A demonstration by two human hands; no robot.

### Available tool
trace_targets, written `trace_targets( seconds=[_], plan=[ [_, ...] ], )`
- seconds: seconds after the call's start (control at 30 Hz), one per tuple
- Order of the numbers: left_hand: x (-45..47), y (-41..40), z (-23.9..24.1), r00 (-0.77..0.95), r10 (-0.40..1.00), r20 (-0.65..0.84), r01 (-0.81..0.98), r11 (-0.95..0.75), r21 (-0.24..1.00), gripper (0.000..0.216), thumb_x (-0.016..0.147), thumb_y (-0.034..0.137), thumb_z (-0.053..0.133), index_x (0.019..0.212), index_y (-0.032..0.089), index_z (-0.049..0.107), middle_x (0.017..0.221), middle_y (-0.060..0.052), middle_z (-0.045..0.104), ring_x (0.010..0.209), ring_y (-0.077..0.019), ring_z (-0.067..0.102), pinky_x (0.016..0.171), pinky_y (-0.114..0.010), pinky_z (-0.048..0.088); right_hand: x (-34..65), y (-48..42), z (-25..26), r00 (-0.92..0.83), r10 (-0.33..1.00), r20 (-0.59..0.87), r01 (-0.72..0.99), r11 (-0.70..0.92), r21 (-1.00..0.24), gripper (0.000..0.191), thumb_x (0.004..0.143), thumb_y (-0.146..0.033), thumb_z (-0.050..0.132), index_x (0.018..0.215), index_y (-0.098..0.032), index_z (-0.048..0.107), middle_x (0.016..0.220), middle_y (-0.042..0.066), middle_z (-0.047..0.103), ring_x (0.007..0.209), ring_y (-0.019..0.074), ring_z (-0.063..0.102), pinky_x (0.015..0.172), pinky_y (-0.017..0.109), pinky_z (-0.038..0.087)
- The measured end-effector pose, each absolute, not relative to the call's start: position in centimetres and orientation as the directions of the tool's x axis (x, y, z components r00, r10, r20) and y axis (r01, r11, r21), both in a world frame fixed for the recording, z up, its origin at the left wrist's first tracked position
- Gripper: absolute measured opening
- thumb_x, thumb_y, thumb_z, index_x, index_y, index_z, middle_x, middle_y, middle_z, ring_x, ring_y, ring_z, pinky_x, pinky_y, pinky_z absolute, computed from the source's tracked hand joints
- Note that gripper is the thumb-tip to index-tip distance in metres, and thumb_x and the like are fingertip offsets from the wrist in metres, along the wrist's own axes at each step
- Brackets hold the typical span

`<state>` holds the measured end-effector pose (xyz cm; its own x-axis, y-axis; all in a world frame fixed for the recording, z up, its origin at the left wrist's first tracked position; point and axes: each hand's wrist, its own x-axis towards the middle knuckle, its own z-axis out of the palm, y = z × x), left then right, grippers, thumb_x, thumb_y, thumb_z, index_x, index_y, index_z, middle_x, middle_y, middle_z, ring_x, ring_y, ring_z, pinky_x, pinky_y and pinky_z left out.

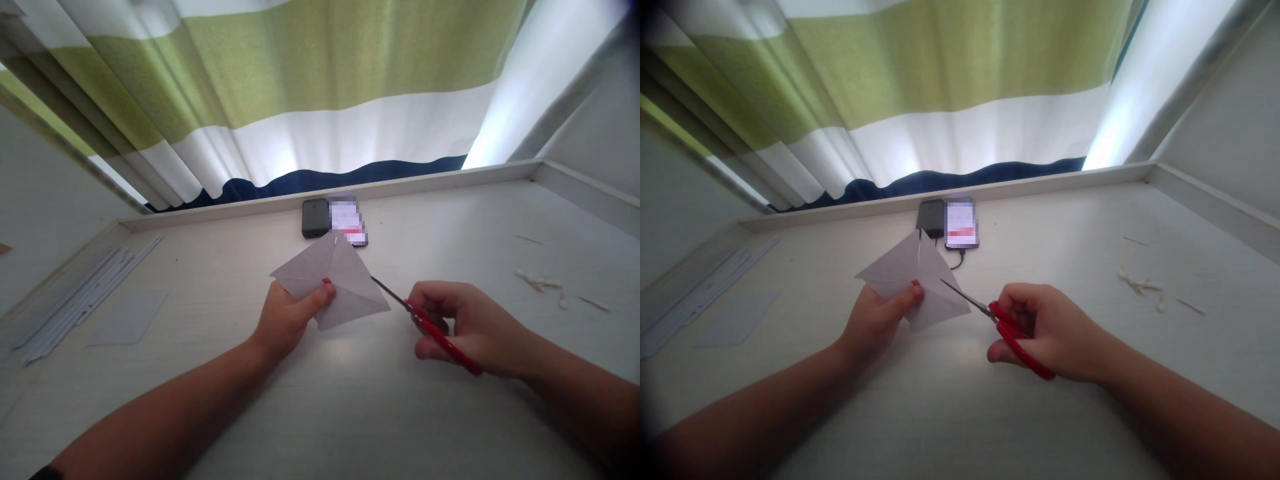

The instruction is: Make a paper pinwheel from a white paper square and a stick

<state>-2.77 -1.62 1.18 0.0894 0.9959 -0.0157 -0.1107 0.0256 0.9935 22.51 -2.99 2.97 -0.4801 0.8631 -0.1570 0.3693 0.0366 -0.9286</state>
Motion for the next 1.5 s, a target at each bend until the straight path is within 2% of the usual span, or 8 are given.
trace_targets(
  seconds=[0.3, 0.53, 0.73, 0.83, 1.0, 1.17, 1.27, 1.5],
  plan=[
    [-3.7, -1.0, 2.3, -0.066, 0.985, 0.16, -0.003, -0.161, 0.987, 0.022, 0.071, 0.027, 0.076, 0.088, 0.016, 0.069, 0.091, -0.002, 0.074, 0.085, -0.0191, 0.068, 0.076, -0.028, 0.055, 24.0, -2.7, 3.6, -0.433, 0.892, -0.131, 0.707, 0.246, -0.663, 0.034, 0.059, -0.038, 0.082, 0.071, -0.022, 0.055, 0.061, -0.001, 0.058, 0.054, 0.0148, 0.047, 0.048, 0.028, 0.038],
    [-3.5, -1.0, 3.3, -0.188, 0.961, 0.204, 0.125, -0.183, 0.975, 0.028, 0.063, 0.035, 0.08, 0.081, 0.015, 0.073, 0.08, -0.006, 0.074, 0.076, -0.0245, 0.069, 0.068, -0.034, 0.057, 24.4, -2.7, 3.8, -0.407, 0.912, -0.046, 0.748, 0.304, -0.589, 0.035, 0.053, -0.038, 0.085, 0.069, -0.023, 0.058, 0.056, 0.0, 0.058, 0.047, 0.015, 0.047, 0.042, 0.028, 0.035],
    [-3.7, -0.8, 3.3, -0.234, 0.948, 0.217, 0.112, -0.196, 0.974, 0.029, 0.06, 0.036, 0.081, 0.081, 0.017, 0.073, 0.079, -0.006, 0.073, 0.079, -0.0249, 0.068, 0.071, -0.035, 0.057, 24.7, -2.5, 4.0, -0.429, 0.902, -0.049, 0.79, 0.349, -0.504, 0.038, 0.052, -0.039, 0.084, 0.073, -0.022, 0.057, 0.061, 0.0, 0.059, 0.05, 0.0149, 0.048, 0.045, 0.028, 0.035],
    [-3.8, -0.8, 3.3, -0.237, 0.947, 0.215, 0.106, -0.195, 0.975, 0.029, 0.06, 0.035, 0.081, 0.079, 0.016, 0.073, 0.078, -0.005, 0.073, 0.079, -0.0246, 0.068, 0.072, -0.035, 0.057, 24.6, -2.4, 4.1, -0.453, 0.889, -0.072, 0.779, 0.354, -0.518, 0.035, 0.057, -0.039, 0.082, 0.072, -0.022, 0.056, 0.062, 0.0, 0.057, 0.051, 0.0144, 0.046, 0.045, 0.028, 0.035],
    [-3.7, -1.1, 3.4, -0.221, 0.959, 0.18, 0.106, -0.16, 0.982, 0.028, 0.059, 0.035, 0.081, 0.078, 0.016, 0.075, 0.078, -0.005, 0.073, 0.074, -0.0235, 0.068, 0.066, -0.033, 0.058, 24.4, -2.2, 4.1, -0.526, 0.834, -0.168, 0.713, 0.324, -0.622, 0.026, 0.069, -0.037, 0.075, 0.066, -0.022, 0.054, 0.055, -0.002, 0.05, 0.049, 0.013, 0.042, 0.044, 0.027, 0.033],
    [-3.4, -1.4, 3.7, -0.172, 0.97, 0.172, 0.145, -0.147, 0.978, 0.026, 0.061, 0.035, 0.08, 0.076, 0.015, 0.074, 0.074, -0.006, 0.073, 0.069, -0.0232, 0.068, 0.06, -0.032, 0.058, 24.4, -2.1, 3.9, -0.567, 0.794, -0.22, 0.71, 0.335, -0.619, 0.024, 0.075, -0.035, 0.071, 0.065, -0.022, 0.054, 0.054, -0.002, 0.05, 0.048, 0.0126, 0.043, 0.044, 0.027, 0.033],
    [-3.3, -1.6, 3.9, -0.157, 0.967, 0.2, 0.176, -0.172, 0.969, 0.021, 0.063, 0.032, 0.08, 0.074, 0.015, 0.073, 0.07, -0.003, 0.072, 0.064, -0.0203, 0.067, 0.054, -0.028, 0.056, 24.4, -2.0, 3.8, -0.581, 0.777, -0.243, 0.707, 0.333, -0.623, 0.022, 0.076, -0.036, 0.069, 0.066, -0.021, 0.056, 0.055, -0.002, 0.052, 0.048, 0.0125, 0.044, 0.044, 0.027, 0.033],
    [-4.1, -1.6, 3.6, 0.019, 0.955, 0.297, 0.34, -0.285, 0.896, 0.015, 0.071, 0.028, 0.075, 0.065, 0.016, 0.069, 0.061, 0.001, 0.067, 0.053, -0.0141, 0.062, 0.047, -0.022, 0.051, 24.3, -1.9, 3.7, -0.588, 0.756, -0.289, 0.706, 0.304, -0.64, 0.024, 0.075, -0.038, 0.069, 0.067, -0.021, 0.055, 0.056, -0.003, 0.051, 0.05, 0.0117, 0.043, 0.046, 0.026, 0.033]
  ],
)
